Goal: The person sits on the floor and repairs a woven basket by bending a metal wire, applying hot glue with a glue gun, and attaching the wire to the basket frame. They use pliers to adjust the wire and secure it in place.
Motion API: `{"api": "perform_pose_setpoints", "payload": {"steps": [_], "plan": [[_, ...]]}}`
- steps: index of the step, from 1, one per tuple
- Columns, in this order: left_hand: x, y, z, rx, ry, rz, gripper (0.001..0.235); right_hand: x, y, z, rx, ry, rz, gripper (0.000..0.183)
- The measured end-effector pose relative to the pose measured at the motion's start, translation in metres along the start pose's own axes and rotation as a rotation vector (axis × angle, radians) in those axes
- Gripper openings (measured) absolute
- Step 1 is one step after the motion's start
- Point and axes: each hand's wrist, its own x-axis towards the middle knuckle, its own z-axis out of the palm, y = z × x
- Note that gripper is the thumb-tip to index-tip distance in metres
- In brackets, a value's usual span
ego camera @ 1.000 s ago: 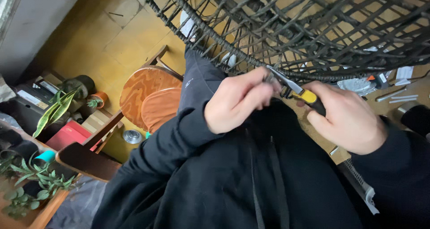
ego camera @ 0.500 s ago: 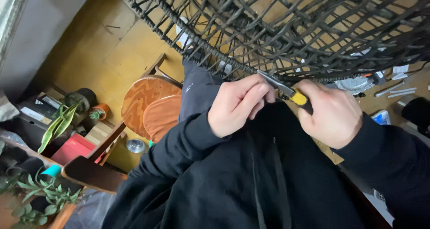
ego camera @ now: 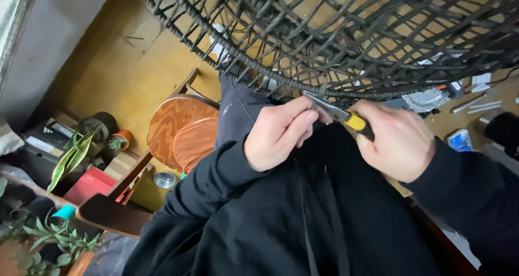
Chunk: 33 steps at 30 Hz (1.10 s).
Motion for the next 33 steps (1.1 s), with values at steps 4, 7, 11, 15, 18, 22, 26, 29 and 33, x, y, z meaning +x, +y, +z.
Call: {"api": "perform_pose_setpoints", "payload": {"steps": [4, 7, 11, 15, 18, 22, 26, 29, 33], "plan": [[-0.002, 0.000, -0.001, 0.086, 0.006, 0.015, 0.033, -0.005, 0.001, -0.002, 0.172, -0.046, -0.094, 0.052], [-0.001, 0.001, 0.001, 0.133, 0.019, -0.014, 0.033, -0.005, 0.001, 0.000, 0.103, -0.038, -0.097, 0.059], [0.000, 0.000, 0.005, 0.037, 0.002, -0.043, 0.034, -0.004, 0.001, 0.003, 0.017, -0.002, -0.129, 0.055], [0.000, -0.008, 0.011, 0.068, 0.045, -0.060, 0.033, -0.003, 0.003, 0.006, -0.119, 0.088, -0.072, 0.043], [0.003, -0.009, 0.007, 0.083, 0.034, -0.043, 0.032, -0.003, 0.002, -0.001, -0.064, -0.033, 0.008, 0.047], [0.005, -0.009, 0.008, 0.107, -0.017, -0.059, 0.030, -0.005, 0.008, 0.004, 0.096, -0.007, -0.111, 0.052], [0.006, -0.009, 0.017, 0.049, 0.042, -0.132, 0.034, -0.007, 0.012, 0.015, -0.152, 0.176, -0.118, 0.043], [0.005, -0.007, 0.021, 0.154, 0.095, -0.125, 0.033, -0.011, 0.000, 0.007, -0.068, 0.109, -0.040, 0.043], [-0.005, 0.008, 0.023, 0.490, 0.156, -0.057, 0.025, -0.027, 0.011, 0.024, 0.137, 0.119, -0.120, 0.066]]}}
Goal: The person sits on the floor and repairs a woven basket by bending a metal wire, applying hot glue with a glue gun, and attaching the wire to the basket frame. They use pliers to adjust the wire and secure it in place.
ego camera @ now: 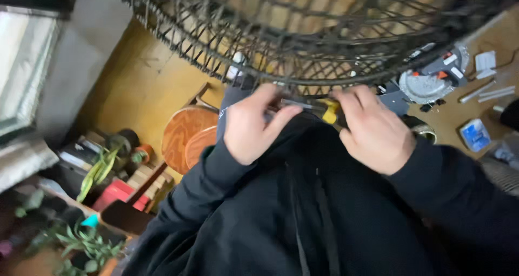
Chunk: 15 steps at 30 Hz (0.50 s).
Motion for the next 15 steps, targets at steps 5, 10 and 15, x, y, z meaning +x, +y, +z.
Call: {"api": "perform_pose_setpoints", "payload": {"steps": [5, 10, 15], "plan": [[0.003, 0.013, -0.011, 0.535, 0.503, 0.379, 0.039, -0.044, 0.018, 0.042, 0.129, 0.005, 0.275, 0.062], [0.030, 0.021, 0.021, 0.233, 0.034, 0.584, 0.017, -0.071, 0.018, 0.109, 0.463, 0.083, 0.413, 0.049], [0.051, 0.023, 0.084, 0.077, -0.435, 0.640, 0.028, -0.098, 0.039, 0.177, 0.721, 0.182, 0.502, 0.044]]}}
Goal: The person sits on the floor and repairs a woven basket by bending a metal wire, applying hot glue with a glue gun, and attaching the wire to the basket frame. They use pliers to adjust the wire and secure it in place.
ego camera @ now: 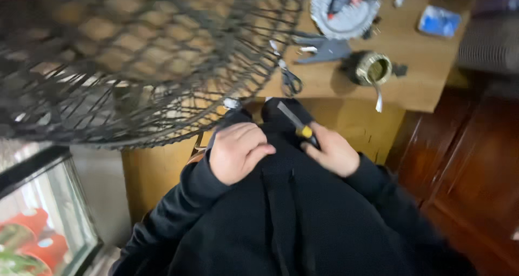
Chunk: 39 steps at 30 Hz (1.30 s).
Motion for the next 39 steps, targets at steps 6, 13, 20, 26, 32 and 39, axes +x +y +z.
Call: {"api": "perform_pose_setpoints", "payload": {"steps": [6, 13, 20, 26, 32, 39], "plan": [[0.044, -0.021, 0.080, 0.109, -0.147, -0.035, 0.036, 0.058, 0.134, 0.039, 0.099, 0.244, 0.110, 0.037], [0.077, -0.098, 0.204, 0.433, -0.174, -0.317, 0.021, 0.115, 0.196, 0.027, -0.149, 0.309, -0.102, 0.070], [0.119, -0.195, 0.287, 0.904, -0.211, -0.195, 0.079, 0.132, 0.207, 0.010, -0.076, 0.451, -0.249, 0.084], [0.114, -0.264, 0.321, 1.014, -0.232, -0.176, 0.104, 0.120, 0.226, 0.002, -0.157, 0.480, -0.364, 0.085], [0.110, -0.230, 0.292, 0.944, -0.059, -0.178, 0.101, 0.068, 0.208, -0.035, 0.081, 0.290, -0.481, 0.048], [0.069, -0.104, 0.227, 0.587, 0.384, -0.359, 0.080, 0.031, 0.144, -0.058, 0.457, -0.051, -0.689, 0.036]]}}
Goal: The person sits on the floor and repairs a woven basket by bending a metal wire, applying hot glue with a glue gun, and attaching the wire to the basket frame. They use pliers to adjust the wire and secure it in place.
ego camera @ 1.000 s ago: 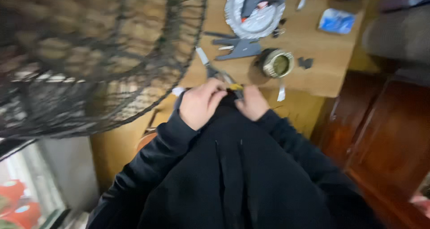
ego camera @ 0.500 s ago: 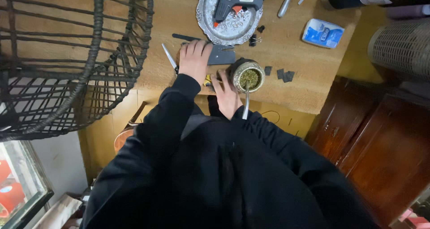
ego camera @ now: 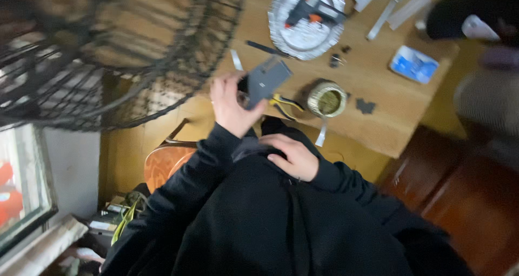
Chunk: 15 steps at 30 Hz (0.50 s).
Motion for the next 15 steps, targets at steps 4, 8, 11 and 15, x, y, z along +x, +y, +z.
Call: {"api": "perform_pose_setpoints", "payload": {"steps": [4, 8, 11, 15], "plan": [[-0.008, 0.040, -0.073, -0.645, 0.007, -0.198, 0.080, 0.039, -0.049, -0.001, -0.184, 0.120, 0.078, 0.066], [-0.016, 0.064, -0.131, -0.731, 0.068, -0.331, 0.088, 0.069, -0.070, 0.021, -0.388, 0.195, -0.096, 0.064], [-0.018, 0.043, -0.159, -0.688, 0.227, -0.290, 0.084, 0.104, -0.098, 0.030, -0.314, 0.067, -0.145, 0.051], [-0.024, 0.007, -0.201, -0.667, 0.318, -0.227, 0.080, 0.128, -0.086, 0.058, -0.325, 0.058, -0.208, 0.056]]}}
